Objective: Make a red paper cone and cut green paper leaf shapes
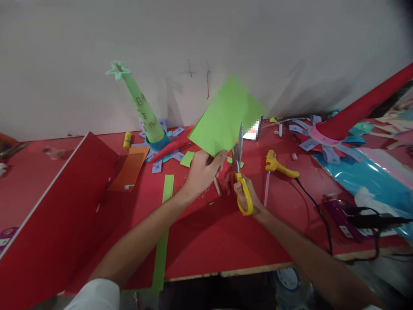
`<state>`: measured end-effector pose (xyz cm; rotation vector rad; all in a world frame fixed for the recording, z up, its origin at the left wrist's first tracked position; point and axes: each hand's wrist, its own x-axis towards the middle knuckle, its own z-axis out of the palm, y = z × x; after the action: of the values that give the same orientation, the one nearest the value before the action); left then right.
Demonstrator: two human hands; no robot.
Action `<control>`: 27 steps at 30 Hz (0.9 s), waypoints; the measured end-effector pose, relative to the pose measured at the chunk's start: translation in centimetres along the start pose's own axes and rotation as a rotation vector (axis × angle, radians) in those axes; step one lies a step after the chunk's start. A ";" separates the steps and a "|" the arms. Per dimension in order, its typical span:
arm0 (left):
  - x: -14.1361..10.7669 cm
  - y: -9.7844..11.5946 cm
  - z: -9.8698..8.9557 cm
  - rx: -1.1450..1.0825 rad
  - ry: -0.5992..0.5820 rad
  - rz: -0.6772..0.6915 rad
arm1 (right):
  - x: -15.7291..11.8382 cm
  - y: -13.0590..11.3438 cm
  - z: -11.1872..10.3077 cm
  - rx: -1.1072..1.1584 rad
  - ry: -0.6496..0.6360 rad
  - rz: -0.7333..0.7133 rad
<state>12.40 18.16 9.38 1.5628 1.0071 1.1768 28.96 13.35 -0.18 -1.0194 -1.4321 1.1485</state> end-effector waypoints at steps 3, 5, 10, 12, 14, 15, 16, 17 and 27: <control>0.1 0.1 -0.2 0.019 -0.035 -0.008 | 0.0 -0.1 0.0 0.003 -0.003 -0.005; 0.2 0.2 -0.5 0.031 -0.053 -0.014 | -0.1 -0.1 0.1 0.014 -0.002 -0.008; 0.4 0.4 -1.0 0.039 -0.045 0.007 | -0.1 0.2 0.0 0.004 0.000 -0.028; 0.4 0.6 -1.0 0.070 -0.061 0.015 | -0.1 0.3 -0.1 -0.009 -0.006 -0.023; 0.4 0.7 -1.1 0.088 -0.085 0.017 | -0.1 0.3 -0.2 -0.017 -0.009 -0.022; 0.4 0.8 -1.1 0.086 -0.095 0.017 | -0.1 0.2 -0.2 -0.021 -0.009 -0.026; 0.5 0.9 -1.1 0.079 -0.101 0.018 | -0.1 0.2 -0.2 -0.024 -0.009 -0.032; 0.5 0.9 -1.1 0.074 -0.104 0.020 | -0.1 0.1 -0.2 -0.026 -0.008 -0.040; 0.5 1.8 -1.5 0.070 -0.098 -0.011 | 0.0 0.7 -0.4 -0.026 0.038 -0.061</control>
<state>11.19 18.42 11.43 1.6517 1.0006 1.0569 29.39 13.57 -0.84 -1.0033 -1.4414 1.0636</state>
